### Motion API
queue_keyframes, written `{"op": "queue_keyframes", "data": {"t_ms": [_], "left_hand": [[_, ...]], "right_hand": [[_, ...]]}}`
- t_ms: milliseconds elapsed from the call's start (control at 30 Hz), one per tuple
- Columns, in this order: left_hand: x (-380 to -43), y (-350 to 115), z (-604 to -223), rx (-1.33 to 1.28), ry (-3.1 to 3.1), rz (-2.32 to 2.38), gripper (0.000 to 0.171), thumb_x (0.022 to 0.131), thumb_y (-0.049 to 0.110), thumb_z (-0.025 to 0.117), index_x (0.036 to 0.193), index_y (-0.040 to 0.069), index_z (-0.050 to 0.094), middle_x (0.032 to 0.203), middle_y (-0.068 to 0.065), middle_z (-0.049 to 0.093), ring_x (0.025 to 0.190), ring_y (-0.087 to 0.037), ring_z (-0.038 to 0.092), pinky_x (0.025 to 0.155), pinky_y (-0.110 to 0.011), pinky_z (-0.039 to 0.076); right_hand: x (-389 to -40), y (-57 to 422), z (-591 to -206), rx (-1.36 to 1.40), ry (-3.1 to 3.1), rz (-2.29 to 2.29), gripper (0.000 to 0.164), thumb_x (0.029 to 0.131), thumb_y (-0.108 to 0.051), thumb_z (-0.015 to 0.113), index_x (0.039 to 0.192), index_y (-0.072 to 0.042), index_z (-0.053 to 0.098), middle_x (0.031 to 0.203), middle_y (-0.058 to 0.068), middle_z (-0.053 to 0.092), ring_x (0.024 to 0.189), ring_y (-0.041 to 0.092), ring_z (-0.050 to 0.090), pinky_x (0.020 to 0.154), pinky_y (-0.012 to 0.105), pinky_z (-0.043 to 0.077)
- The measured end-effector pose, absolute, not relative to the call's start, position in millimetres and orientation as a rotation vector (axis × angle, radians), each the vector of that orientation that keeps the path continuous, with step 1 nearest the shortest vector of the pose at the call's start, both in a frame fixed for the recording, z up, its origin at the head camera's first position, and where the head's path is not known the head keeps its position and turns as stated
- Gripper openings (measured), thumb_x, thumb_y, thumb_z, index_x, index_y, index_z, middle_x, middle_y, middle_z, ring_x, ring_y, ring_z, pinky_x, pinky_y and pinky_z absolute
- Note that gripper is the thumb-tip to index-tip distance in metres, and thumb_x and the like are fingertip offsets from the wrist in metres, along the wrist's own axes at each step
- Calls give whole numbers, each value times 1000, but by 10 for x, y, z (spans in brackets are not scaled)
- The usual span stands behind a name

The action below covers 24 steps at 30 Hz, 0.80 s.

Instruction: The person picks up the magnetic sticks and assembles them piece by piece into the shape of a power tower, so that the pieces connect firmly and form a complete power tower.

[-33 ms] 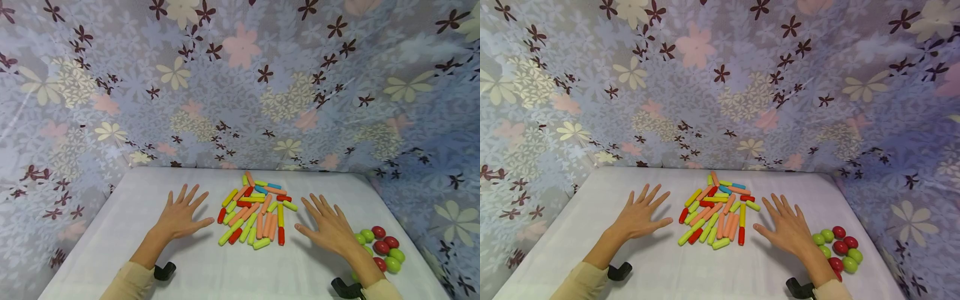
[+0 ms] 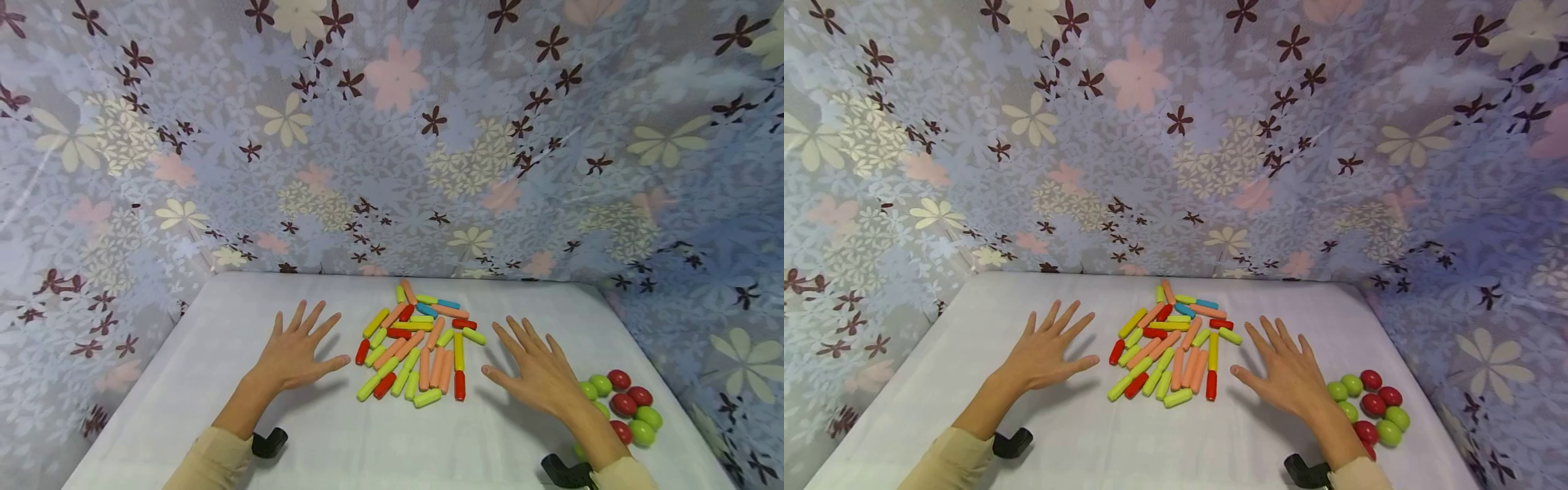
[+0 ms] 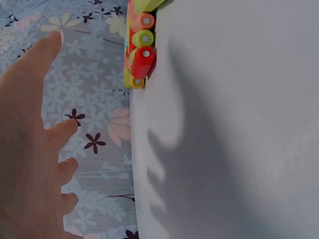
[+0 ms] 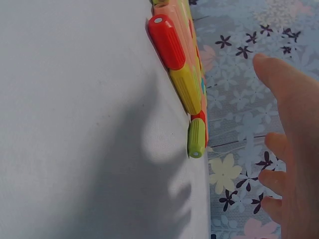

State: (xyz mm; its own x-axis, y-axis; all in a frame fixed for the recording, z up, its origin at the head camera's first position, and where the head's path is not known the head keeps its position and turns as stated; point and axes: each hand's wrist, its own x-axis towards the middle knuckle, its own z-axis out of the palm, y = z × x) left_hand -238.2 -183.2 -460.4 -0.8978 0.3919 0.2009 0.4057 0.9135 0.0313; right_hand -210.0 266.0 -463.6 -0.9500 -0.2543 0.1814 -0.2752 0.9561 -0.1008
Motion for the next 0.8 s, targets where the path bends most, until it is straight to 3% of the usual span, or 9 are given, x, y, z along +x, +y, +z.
{"op": "queue_keyframes", "data": {"t_ms": [267, 400, 500, 633, 733, 800], "left_hand": [[-2338, -1831, -4635, -607, -2901, -154, 90, 79, 84, 35, 152, 32, 26, 159, -6, 15, 143, -36, 8, 104, -69, 11], [-2265, -1685, -4602, -608, -2897, -480, 76, 85, 65, 58, 146, 22, 42, 149, -10, 35, 135, -34, 32, 103, -56, 32], [-2195, -1508, -4586, -650, -2884, -768, 57, 85, 45, 70, 131, 14, 57, 126, -7, 52, 113, -26, 51, 90, -45, 46], [-2124, -1336, -4685, -732, -2979, -808, 45, 82, 41, 74, 117, 15, 63, 105, 0, 56, 92, -16, 55, 81, -37, 49], [-2097, -1257, -4805, -785, -3055, -716, 44, 81, 47, 74, 112, 18, 63, 97, 6, 55, 85, -9, 52, 77, -32, 49], [-2091, -1219, -4866, -803, -3067, -668, 44, 81, 50, 73, 109, 19, 63, 93, 9, 53, 81, -7, 51, 74, -30, 48]], "right_hand": [[-2066, 2670, -4616, 415, -2912, 191, 86, 84, -69, 54, 151, -20, 33, 155, 16, 24, 140, 41, 19, 102, 69, 15], [-2057, 2767, -4570, 428, -2881, 211, 72, 86, -54, 64, 143, -15, 46, 148, 19, 36, 131, 44, 34, 94, 69, 29], [-2038, 2896, -4520, 415, -2873, 278, 56, 87, -42, 68, 134, -12, 57, 135, 20, 49, 119, 45, 46, 87, 65, 38], [-1995, 3086, -4473, 332, -2951, 418, 52, 89, -49, 64, 128, -14, 62, 118, 14, 59, 92, 29, 60, 65, 47, 50], [-1952, 3249, -4445, 253, -3012, 468, 58, 89, -57, 59, 128, -14, 61, 112, 11, 61, 76, 17, 58, 49, 34, 43], [-1926, 3362, -4432, 216, -3040, 471, 59, 89, -54, 61, 129, -11, 60, 113, 15, 61, 74, 19, 59, 47, 32, 42]]}}
